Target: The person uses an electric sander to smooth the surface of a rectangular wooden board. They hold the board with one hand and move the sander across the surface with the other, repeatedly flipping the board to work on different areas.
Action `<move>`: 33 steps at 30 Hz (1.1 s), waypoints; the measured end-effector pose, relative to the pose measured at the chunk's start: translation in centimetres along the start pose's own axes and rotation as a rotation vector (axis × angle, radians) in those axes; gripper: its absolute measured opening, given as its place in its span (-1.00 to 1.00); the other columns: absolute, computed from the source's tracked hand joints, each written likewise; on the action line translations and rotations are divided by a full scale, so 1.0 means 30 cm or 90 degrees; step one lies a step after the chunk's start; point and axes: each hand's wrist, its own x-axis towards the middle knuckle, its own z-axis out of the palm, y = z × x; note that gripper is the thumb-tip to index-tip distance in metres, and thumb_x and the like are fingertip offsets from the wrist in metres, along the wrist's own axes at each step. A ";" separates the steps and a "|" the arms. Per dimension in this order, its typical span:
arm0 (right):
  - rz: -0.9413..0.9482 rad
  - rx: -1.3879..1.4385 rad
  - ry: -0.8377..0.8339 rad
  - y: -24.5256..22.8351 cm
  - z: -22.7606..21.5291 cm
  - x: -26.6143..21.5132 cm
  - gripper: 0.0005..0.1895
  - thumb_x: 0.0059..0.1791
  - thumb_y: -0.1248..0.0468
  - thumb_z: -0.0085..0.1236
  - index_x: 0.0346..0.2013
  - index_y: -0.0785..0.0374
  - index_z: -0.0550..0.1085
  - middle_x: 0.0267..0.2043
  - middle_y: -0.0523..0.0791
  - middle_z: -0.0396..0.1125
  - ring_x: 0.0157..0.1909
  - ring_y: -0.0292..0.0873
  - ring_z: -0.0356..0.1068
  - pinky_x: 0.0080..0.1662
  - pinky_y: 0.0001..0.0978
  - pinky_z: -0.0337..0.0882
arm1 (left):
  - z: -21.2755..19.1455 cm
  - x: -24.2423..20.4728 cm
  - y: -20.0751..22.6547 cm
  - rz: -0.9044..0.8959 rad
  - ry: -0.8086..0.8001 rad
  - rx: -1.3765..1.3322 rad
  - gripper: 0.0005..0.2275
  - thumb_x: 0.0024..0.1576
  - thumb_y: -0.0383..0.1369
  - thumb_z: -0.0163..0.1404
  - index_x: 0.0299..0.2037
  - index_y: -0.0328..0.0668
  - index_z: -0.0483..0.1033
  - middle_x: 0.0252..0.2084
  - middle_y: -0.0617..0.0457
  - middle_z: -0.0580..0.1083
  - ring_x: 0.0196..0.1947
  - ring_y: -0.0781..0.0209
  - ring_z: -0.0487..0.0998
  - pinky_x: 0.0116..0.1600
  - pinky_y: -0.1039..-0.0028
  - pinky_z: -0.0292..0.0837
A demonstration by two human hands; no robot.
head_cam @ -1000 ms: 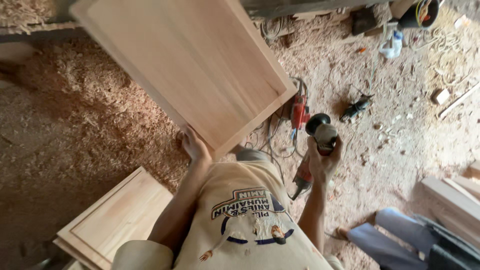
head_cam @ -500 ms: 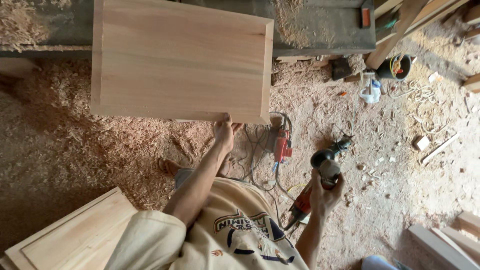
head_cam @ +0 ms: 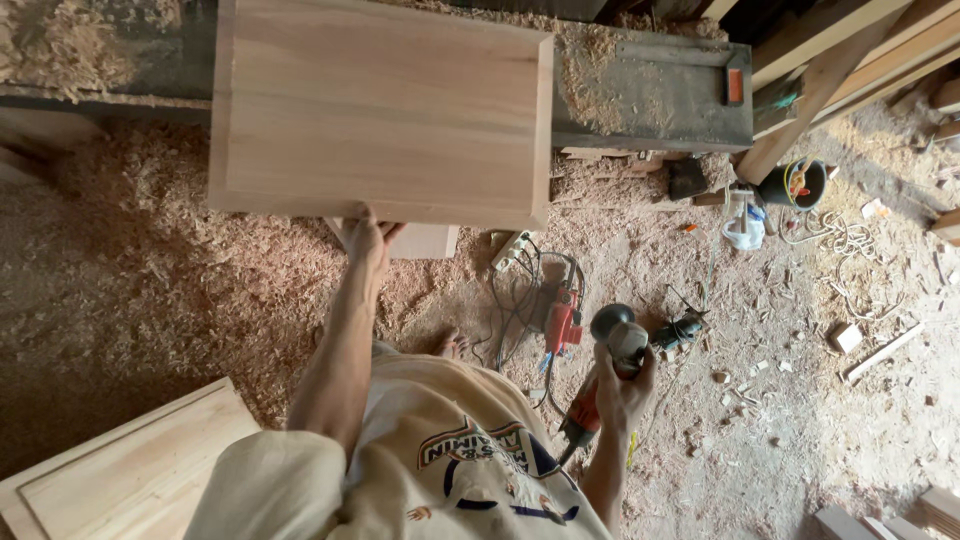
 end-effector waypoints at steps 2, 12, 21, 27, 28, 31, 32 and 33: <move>-0.021 -0.017 -0.005 -0.042 0.013 0.021 -0.02 -0.15 -0.15 0.35 0.46 0.15 0.23 0.09 -0.01 0.45 -0.02 -0.04 0.54 0.05 0.01 0.58 | 0.031 0.030 -0.022 -0.031 -0.017 -0.013 -0.63 0.34 -0.26 -0.12 0.25 -0.35 0.27 0.11 -0.37 0.47 0.00 -0.28 0.67 -0.06 0.11 0.71; -0.082 -0.002 -0.060 -0.177 0.122 0.000 -0.05 -0.18 -0.10 0.34 0.42 0.18 0.27 -0.01 0.05 0.47 -0.14 0.00 0.55 -0.07 -0.01 0.66 | -0.114 0.138 0.032 -0.121 -0.213 0.002 -0.57 0.36 -0.18 -0.17 0.18 -0.51 0.40 0.13 -0.45 0.54 -0.01 -0.15 0.68 0.01 0.20 0.73; -0.232 0.029 -0.086 -0.288 0.319 -0.107 -0.10 -0.08 -0.07 0.39 0.40 0.29 0.24 0.05 0.11 0.49 -0.02 0.02 0.59 0.00 -0.07 0.68 | -0.559 0.360 0.450 0.083 0.159 0.013 -0.70 0.35 -0.21 -0.04 -0.05 -0.37 0.55 -0.26 -0.03 0.60 -0.51 0.37 0.41 -0.55 0.60 0.25; -0.144 -0.153 -0.178 -0.575 0.539 -0.279 -0.12 -0.09 -0.06 0.31 0.44 0.10 0.19 -0.01 0.06 0.53 -0.26 0.01 0.64 -0.11 -0.06 0.68 | -0.525 0.492 0.619 0.338 -0.091 0.334 -0.58 0.31 -0.36 0.14 0.33 -0.29 0.38 -0.13 -0.02 0.58 -0.30 0.41 0.58 -0.31 0.67 0.51; -0.191 -0.175 -0.190 -0.626 0.587 -0.320 -0.12 -0.09 -0.07 0.32 0.43 0.10 0.20 -0.07 0.07 0.54 -0.30 0.02 0.63 -0.13 -0.05 0.68 | -0.500 0.497 0.641 0.417 -0.148 0.491 -0.51 0.40 -0.30 0.17 0.44 -0.30 0.27 -0.03 -0.07 0.59 -0.15 0.46 0.63 -0.15 0.72 0.63; -0.337 -0.206 -0.241 -0.767 0.745 -0.455 -0.17 -0.04 -0.08 0.30 0.44 0.08 0.23 -0.18 0.07 0.54 -0.39 0.01 0.60 -0.23 -0.09 0.70 | -0.405 0.525 0.687 0.241 -0.235 0.700 -0.32 0.34 -0.13 0.05 0.58 0.04 -0.07 0.24 -0.22 0.44 -0.61 0.40 0.46 -0.60 0.62 0.37; -0.395 -0.191 -0.265 -0.809 0.800 -0.494 -0.21 0.01 -0.08 0.26 0.46 0.08 0.23 -0.17 0.06 0.54 -0.40 -0.01 0.60 -0.28 -0.15 0.72 | -0.375 0.541 0.700 0.279 -0.276 0.752 -0.28 0.35 -0.10 0.09 0.58 0.10 -0.15 0.48 -0.32 0.21 -0.65 0.41 0.46 -0.66 0.60 0.36; -0.452 -0.176 -0.289 -0.848 0.850 -0.532 -0.24 0.06 -0.08 0.22 0.47 0.09 0.22 -0.17 0.04 0.53 -0.42 -0.04 0.61 -0.33 -0.21 0.74 | -0.367 0.542 0.703 0.277 -0.288 0.783 -0.25 0.34 -0.06 0.10 0.59 0.17 -0.19 0.47 -0.34 0.24 -0.64 0.44 0.45 -0.64 0.63 0.36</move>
